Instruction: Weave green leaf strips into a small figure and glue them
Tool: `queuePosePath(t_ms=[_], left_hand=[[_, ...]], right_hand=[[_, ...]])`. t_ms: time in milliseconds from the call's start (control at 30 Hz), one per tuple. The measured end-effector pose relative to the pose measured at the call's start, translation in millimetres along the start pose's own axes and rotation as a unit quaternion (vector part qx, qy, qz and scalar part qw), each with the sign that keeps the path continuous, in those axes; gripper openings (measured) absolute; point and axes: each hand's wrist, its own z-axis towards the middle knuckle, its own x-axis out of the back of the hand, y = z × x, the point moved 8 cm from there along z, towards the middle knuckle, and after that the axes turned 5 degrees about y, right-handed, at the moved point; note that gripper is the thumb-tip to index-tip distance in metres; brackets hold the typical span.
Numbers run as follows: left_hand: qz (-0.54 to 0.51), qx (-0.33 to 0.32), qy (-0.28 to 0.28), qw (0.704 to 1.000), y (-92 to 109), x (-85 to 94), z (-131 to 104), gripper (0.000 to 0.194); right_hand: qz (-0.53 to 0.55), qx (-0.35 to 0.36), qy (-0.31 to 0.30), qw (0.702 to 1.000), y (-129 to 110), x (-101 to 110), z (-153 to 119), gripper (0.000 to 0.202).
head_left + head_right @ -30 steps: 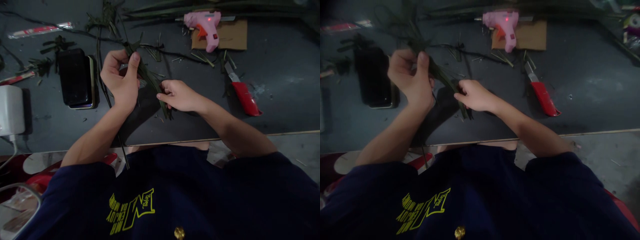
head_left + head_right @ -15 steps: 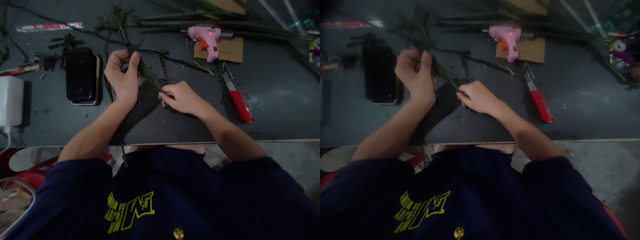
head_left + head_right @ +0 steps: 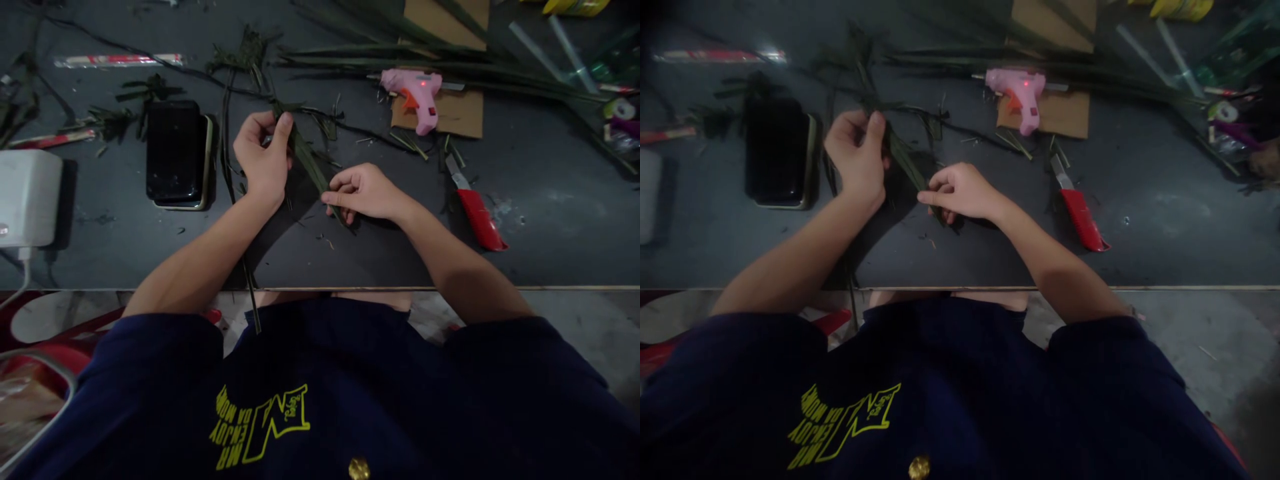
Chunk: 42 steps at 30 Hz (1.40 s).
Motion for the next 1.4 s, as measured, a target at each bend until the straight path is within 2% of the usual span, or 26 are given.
queuePosePath(t_ms=[67, 233, 300, 400, 567, 733, 767, 833, 900, 933, 1000, 1067, 1167, 1233, 1300, 1400], left_hand=[[0.008, -0.002, -0.002, 1.000, -1.4, -0.2, -0.4, 0.028], [-0.037, -0.050, -0.016, 0.998, -0.7, -0.4, -0.5, 0.054], [-0.067, -0.057, -0.028, 0.996, -1.0, -2.7, -0.1, 0.059], [-0.095, -0.047, -0.067, 0.992, -1.5, -11.2, -1.1, 0.060], [-0.085, -0.051, -0.181, 0.978, 4.3, -31.1, -13.8, 0.060], [-0.059, -0.054, -0.224, 0.971, 7.8, -35.8, -24.0, 0.060], [-0.061, -0.048, -0.237, 0.968, 8.5, -37.2, -25.8, 0.060], [-0.067, -0.031, -0.274, 0.959, 10.4, -41.7, -30.8, 0.060], [-0.069, -0.003, -0.315, 0.947, 11.8, -46.8, -38.1, 0.061], [-0.067, 0.016, -0.335, 0.939, 12.0, -49.3, -42.7, 0.062], [-0.051, 0.060, -0.378, 0.923, 11.2, -53.7, -53.9, 0.061], [-0.025, 0.096, -0.414, 0.905, 10.1, -56.3, -65.5, 0.059], [-0.002, 0.118, -0.449, 0.886, 11.0, -57.6, -77.1, 0.059], [0.004, 0.119, -0.457, 0.881, 11.1, -58.2, -79.4, 0.061], [0.004, 0.114, -0.439, 0.891, 10.0, -57.5, -75.6, 0.066], [0.011, 0.067, -0.358, 0.931, 10.8, -51.4, -61.4, 0.068]], right_hand=[[-0.014, 0.004, 0.007, 1.000, 3.3, 1.3, 1.2, 0.029], [-0.041, 0.032, 0.042, 0.998, 4.8, 3.4, 3.5, 0.035], [-0.046, 0.044, 0.059, 0.996, 3.8, 4.6, 3.9, 0.035], [-0.035, 0.047, 0.078, 0.995, 5.4, 6.4, 4.6, 0.034], [-0.039, 0.055, 0.119, 0.991, 7.9, 8.1, 1.0, 0.030], [-0.098, 0.068, 0.156, 0.981, -10.6, 7.6, -22.9, 0.036], [-0.133, 0.077, 0.180, 0.972, -18.4, 13.0, -29.7, 0.039], [-0.191, 0.109, 0.303, 0.927, -38.4, 38.8, -46.9, 0.049], [-0.190, 0.140, 0.409, 0.881, -53.2, 65.8, -59.9, 0.051], [-0.175, 0.159, 0.433, 0.870, -57.5, 75.9, -61.0, 0.047], [-0.142, 0.204, 0.421, 0.872, -62.4, 86.7, -51.9, 0.039], [-0.127, 0.216, 0.352, 0.902, -60.1, 85.5, -31.7, 0.043], [-0.068, 0.179, 0.225, 0.955, -45.7, 71.8, -3.2, 0.028], [-0.016, 0.151, 0.190, 0.970, -36.8, 65.6, 5.0, 0.020], [0.025, 0.138, 0.174, 0.975, -31.0, 60.3, 7.7, 0.019], [0.067, 0.123, 0.149, 0.979, -23.8, 51.6, 9.5, 0.020]])
